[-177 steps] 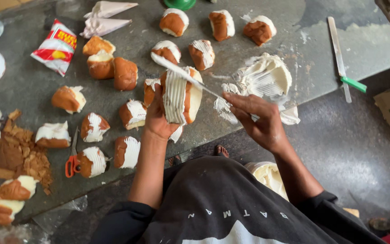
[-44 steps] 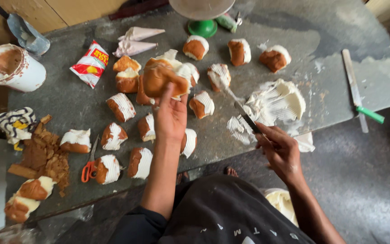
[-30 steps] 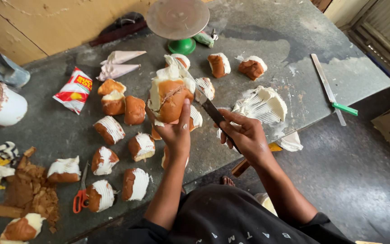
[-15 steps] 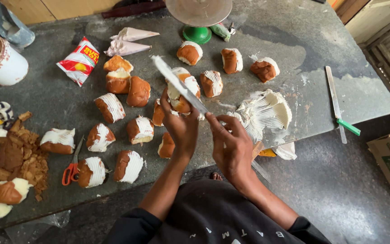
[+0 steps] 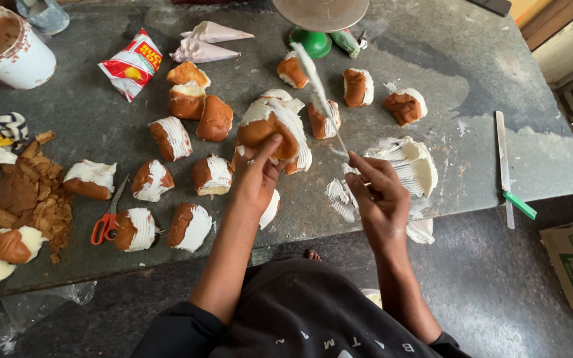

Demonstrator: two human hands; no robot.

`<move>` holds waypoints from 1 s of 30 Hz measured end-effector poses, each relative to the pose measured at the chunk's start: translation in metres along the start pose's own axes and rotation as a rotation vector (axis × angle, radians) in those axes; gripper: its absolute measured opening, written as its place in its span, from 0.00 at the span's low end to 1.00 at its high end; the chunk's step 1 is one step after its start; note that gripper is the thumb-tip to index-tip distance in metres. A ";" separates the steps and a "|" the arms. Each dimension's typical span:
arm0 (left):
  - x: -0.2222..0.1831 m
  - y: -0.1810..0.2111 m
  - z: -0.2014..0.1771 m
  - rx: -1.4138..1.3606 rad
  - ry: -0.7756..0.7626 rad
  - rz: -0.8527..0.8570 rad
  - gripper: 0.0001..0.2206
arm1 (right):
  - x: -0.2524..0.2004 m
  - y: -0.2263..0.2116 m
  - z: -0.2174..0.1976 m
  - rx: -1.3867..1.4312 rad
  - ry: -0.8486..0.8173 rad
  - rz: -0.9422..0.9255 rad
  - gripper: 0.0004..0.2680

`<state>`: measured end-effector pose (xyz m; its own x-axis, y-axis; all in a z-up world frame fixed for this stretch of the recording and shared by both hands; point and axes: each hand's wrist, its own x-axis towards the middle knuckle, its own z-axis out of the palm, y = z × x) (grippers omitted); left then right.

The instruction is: The person prepares cream buns by cutting open individual buns and spreading a white cream filling inside using a knife.

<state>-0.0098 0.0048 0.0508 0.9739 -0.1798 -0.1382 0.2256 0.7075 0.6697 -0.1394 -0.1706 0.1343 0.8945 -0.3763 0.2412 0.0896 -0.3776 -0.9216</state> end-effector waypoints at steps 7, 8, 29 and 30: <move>-0.001 -0.002 -0.005 -0.273 -0.142 -0.136 0.24 | -0.005 0.002 0.004 0.265 -0.074 0.045 0.13; -0.002 -0.001 -0.003 -0.285 -0.156 -0.139 0.25 | -0.006 0.001 0.004 0.208 -0.071 0.048 0.13; -0.022 0.009 0.035 0.237 -0.006 0.495 0.31 | -0.005 0.016 0.007 0.190 -0.152 0.222 0.15; -0.024 0.009 0.035 0.235 -0.003 0.495 0.31 | -0.005 0.015 0.009 0.187 -0.155 0.223 0.15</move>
<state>-0.0315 -0.0089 0.0853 0.9624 0.1335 0.2365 -0.2708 0.5365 0.7993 -0.1392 -0.1669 0.1169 0.9558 -0.2938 -0.0084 -0.0496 -0.1330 -0.9899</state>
